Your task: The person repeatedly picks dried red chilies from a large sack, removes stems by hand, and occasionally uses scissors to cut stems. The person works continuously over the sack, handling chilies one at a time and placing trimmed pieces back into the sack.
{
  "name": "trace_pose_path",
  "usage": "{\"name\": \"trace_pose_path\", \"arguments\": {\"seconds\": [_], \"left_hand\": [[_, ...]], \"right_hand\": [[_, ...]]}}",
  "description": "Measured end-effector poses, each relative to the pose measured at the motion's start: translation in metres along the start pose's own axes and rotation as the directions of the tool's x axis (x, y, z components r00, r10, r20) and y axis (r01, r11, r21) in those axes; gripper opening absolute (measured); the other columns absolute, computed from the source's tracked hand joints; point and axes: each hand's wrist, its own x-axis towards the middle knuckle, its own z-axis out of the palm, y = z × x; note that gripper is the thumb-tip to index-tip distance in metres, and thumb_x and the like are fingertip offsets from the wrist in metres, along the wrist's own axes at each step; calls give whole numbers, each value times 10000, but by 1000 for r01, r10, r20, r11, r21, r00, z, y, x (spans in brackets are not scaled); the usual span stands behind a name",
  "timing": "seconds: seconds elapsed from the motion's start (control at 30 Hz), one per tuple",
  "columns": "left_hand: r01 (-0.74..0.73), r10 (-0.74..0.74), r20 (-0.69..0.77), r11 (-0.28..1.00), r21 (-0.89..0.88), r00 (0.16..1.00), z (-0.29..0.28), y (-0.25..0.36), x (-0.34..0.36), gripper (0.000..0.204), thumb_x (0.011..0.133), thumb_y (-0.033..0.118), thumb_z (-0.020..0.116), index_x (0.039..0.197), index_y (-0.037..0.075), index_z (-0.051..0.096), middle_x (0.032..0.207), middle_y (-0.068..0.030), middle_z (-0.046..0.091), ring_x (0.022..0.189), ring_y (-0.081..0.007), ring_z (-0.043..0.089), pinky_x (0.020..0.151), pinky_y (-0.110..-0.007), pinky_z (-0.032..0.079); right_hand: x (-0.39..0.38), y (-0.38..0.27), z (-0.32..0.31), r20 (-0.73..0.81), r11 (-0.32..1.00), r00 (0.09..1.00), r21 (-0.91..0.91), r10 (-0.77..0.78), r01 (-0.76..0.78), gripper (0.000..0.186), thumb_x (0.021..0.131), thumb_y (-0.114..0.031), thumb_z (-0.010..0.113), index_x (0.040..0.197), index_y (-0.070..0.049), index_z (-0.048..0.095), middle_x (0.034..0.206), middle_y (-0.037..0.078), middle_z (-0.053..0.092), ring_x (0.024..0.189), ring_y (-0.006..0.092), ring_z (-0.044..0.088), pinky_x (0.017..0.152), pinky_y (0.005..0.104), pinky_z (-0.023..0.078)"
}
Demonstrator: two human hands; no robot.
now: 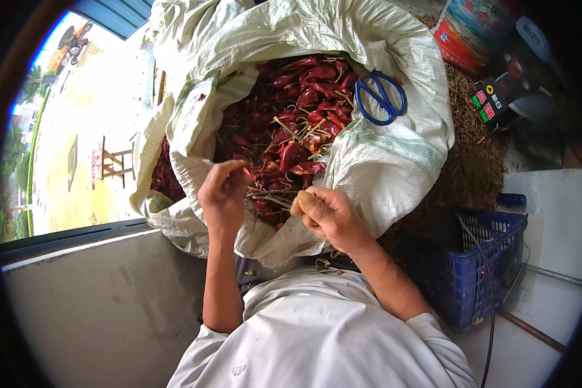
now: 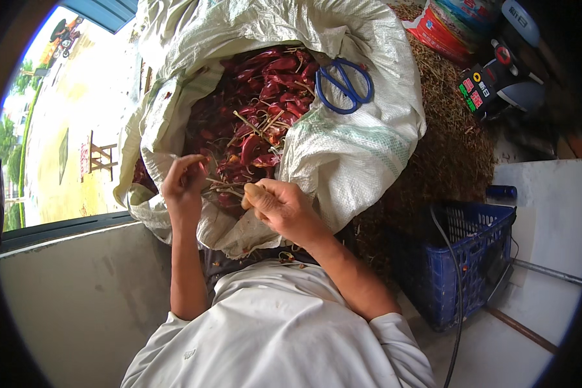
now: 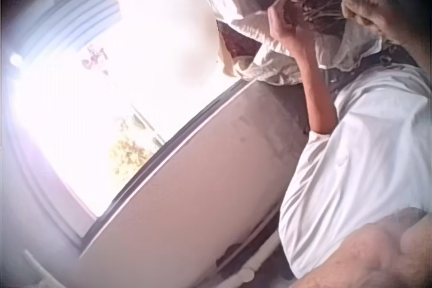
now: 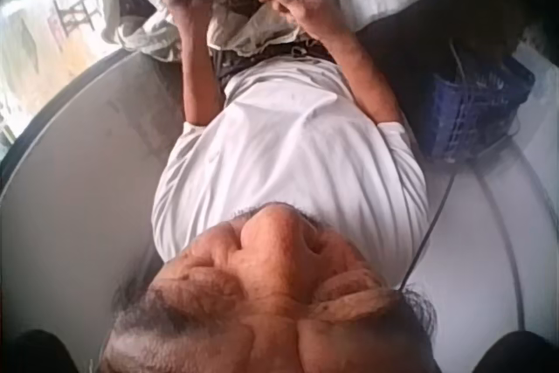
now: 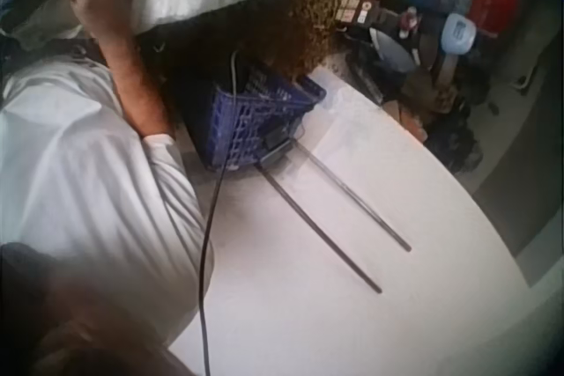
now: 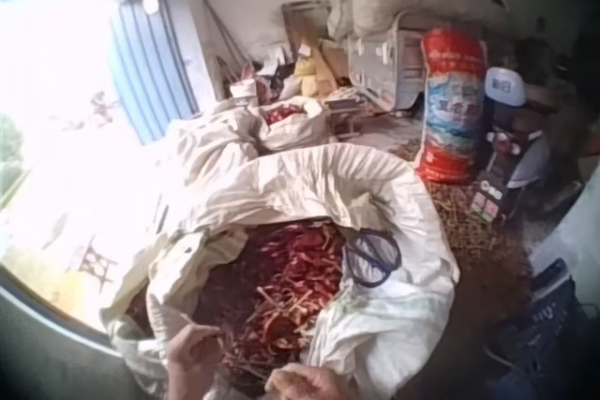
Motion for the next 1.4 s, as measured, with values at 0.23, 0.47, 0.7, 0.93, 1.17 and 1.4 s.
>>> {"name": "trace_pose_path", "arguments": {"seconds": [0.23,0.47,0.7,0.93,1.17,1.4], "left_hand": [[-16,53,133,964,-264,990,3,25,-50,336,787,-172,577,1052,-15,714,1066,-116,716,897,-172,687,754,-265,550],[522,-309,424,414,-746,851,-4,30,-55,448,872,2,594,1318,-26,564,1093,-88,672,810,-87,577,668,-215,430],[468,-395,319,376,-800,862,5,13,-55,78,959,39,625,1035,24,634,901,-30,629,749,-85,533,688,-232,439],[449,-390,316,318,-835,865,1,3,-47,133,977,47,575,1109,33,589,986,-102,656,836,-179,651,814,-359,578],[462,-393,351,233,-856,850,-4,-10,-47,222,995,146,588,1195,50,573,988,-93,655,827,-186,656,774,-358,580],[502,-400,342,423,-754,850,2,-7,-44,267,1011,294,581,1033,34,638,773,-10,563,604,-87,456,542,-238,378]], "right_hand": [[13,5,24,-27,962,991,-243,-135,124,316,978,-319,663,950,-5,670,765,-39,604,711,28,496,612,229,431],[6,6,30,-51,665,909,-699,-414,263,137,901,-135,689,904,0,663,801,118,687,693,184,653,611,333,508],[9,6,35,27,521,855,-782,-518,340,161,898,-178,678,840,-43,612,770,142,636,692,328,653,611,427,516],[41,-2,13,112,-203,894,-979,-434,24,182,906,-197,641,775,-71,627,719,103,656,602,266,694,513,364,559],[52,4,12,101,-96,894,-993,-437,65,185,896,-221,654,774,-83,634,739,112,681,641,301,701,546,412,558],[47,5,14,161,-36,911,-986,-380,160,325,880,-382,701,755,-97,606,691,128,648,639,357,651,559,476,500]]}}
